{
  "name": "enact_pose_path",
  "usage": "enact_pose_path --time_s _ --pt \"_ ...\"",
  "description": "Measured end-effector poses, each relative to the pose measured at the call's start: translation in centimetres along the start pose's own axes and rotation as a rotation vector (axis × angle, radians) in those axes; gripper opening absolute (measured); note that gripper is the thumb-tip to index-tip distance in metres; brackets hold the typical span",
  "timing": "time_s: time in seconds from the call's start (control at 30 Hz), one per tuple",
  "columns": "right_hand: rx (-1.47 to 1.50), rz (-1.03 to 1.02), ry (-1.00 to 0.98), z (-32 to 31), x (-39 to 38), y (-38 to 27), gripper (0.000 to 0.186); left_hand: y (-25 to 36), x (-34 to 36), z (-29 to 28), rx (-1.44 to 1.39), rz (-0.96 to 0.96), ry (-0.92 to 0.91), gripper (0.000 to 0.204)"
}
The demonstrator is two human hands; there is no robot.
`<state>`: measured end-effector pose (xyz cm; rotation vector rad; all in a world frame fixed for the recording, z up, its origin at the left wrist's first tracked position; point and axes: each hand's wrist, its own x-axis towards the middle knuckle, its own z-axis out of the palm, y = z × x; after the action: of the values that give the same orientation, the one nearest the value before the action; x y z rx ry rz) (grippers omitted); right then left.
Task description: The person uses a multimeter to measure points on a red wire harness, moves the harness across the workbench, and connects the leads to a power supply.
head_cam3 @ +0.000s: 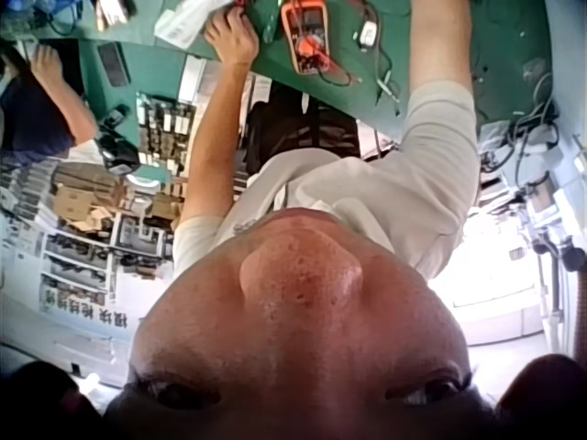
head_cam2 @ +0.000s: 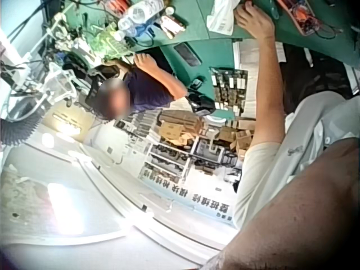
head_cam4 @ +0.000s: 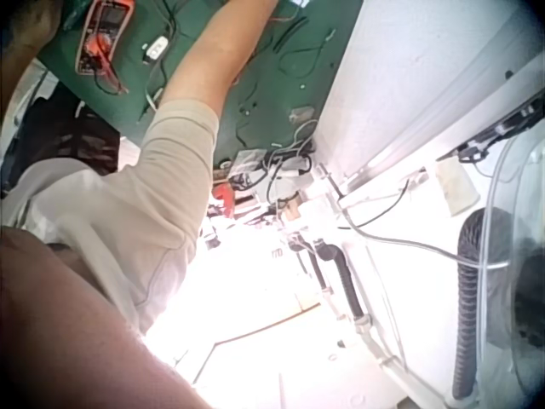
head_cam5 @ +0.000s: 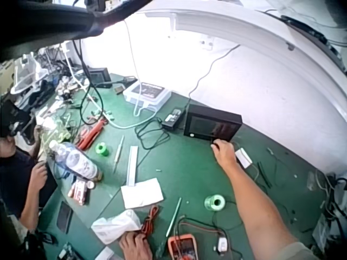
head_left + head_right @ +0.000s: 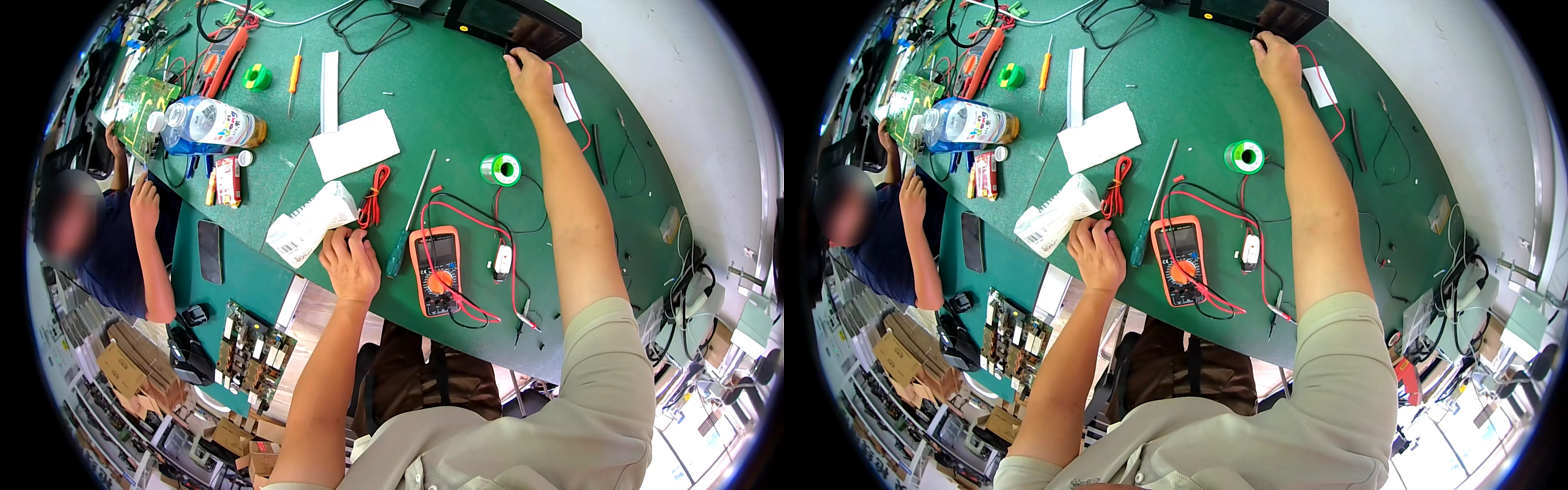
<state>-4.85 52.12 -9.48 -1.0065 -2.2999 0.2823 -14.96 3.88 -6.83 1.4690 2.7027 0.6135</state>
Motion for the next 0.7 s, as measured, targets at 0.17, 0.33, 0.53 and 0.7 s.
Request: enact_pose_path --time_s 0.17,0.33,0.53,0.7 --pt "0.074 0.093 0.002 -1.0 -0.8 -1.3 0.028 0.0 0.0 0.1 0.007 -0.004 -0.004 0.024" --pt "0.09 0.369 0.237 -4.8 -0.7 -1.1 0.052 0.0 -0.1 0.0 0.001 -0.023 -0.005 0.024" --pt "0.575 0.337 -0.053 -7.3 4.6 5.0 0.074 0.0 0.0 0.2 -0.009 -0.021 -0.003 0.026" --pt "0.66 0.46 -0.452 -7.6 6.4 5.9 0.064 0.2 0.0 0.2 0.002 -0.025 0.017 0.026"
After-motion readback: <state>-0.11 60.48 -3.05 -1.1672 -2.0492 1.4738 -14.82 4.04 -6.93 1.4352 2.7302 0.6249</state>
